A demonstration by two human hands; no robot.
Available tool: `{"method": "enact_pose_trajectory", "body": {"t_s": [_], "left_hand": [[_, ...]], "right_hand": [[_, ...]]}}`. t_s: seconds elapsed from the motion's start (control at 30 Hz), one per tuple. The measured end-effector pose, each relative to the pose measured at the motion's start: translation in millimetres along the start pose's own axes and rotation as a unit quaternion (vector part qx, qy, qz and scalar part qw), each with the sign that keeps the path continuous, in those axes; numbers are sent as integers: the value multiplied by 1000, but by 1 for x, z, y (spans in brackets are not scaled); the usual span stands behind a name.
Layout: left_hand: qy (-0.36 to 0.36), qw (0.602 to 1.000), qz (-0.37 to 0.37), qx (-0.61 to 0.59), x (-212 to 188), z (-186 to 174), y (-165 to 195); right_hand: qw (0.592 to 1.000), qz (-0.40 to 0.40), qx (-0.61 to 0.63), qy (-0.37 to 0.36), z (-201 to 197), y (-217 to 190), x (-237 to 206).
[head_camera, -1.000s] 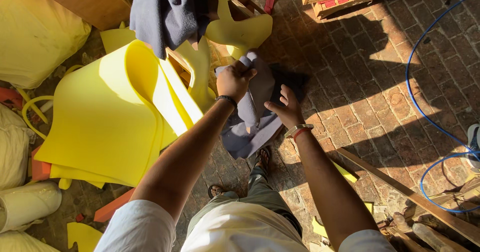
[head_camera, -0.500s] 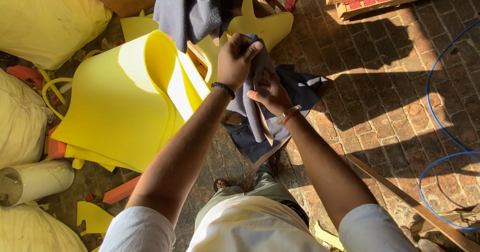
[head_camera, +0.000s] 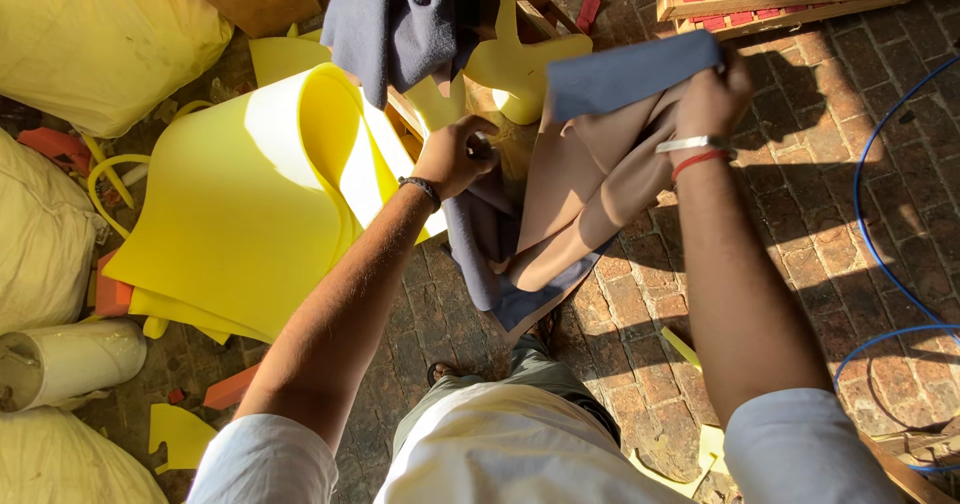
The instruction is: The person unfolds a brown fabric and places it on a yellow foam sheet, then uses a metal ruler and a cutting tool to trim the foam. They apply adhesive with a spray gun to the foam and place a dark blue fabric on top, smoothing the layers together.
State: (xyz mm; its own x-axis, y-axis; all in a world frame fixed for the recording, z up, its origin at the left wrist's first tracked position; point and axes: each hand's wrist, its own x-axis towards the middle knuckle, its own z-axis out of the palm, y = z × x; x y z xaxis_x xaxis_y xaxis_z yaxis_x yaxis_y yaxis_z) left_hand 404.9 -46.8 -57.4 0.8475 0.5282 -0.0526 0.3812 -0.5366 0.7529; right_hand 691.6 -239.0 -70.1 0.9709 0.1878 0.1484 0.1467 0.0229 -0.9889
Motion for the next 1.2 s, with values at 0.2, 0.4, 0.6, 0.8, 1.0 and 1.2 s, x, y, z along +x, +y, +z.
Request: {"method": "enact_pose_trajectory", "body": {"t_s": [0.2,0.4,0.6,0.8,1.0,1.2], "left_hand": [[31,996,-71,-44,-3,20,-42],[-38,982,-73,-167,2,20,-36],[-80,942,-66,-319,2,-5,-15],[-58,907,-20,-416,19,-31,42],[-103,882,118,-444,12,-55,122],[-41,900,147,-407,-8,-88,134]], "right_hand": [[988,-8,87,-126,-52,-57,54],[978,93,136,-125,-82,-68,39],[966,40,-181,-179,-109,-45,9],[879,203,-226,-368,-73,-34,-74],[754,88,-408,-508,4,0,-141],[823,-22,-429,-373,27,31,-129]]}}
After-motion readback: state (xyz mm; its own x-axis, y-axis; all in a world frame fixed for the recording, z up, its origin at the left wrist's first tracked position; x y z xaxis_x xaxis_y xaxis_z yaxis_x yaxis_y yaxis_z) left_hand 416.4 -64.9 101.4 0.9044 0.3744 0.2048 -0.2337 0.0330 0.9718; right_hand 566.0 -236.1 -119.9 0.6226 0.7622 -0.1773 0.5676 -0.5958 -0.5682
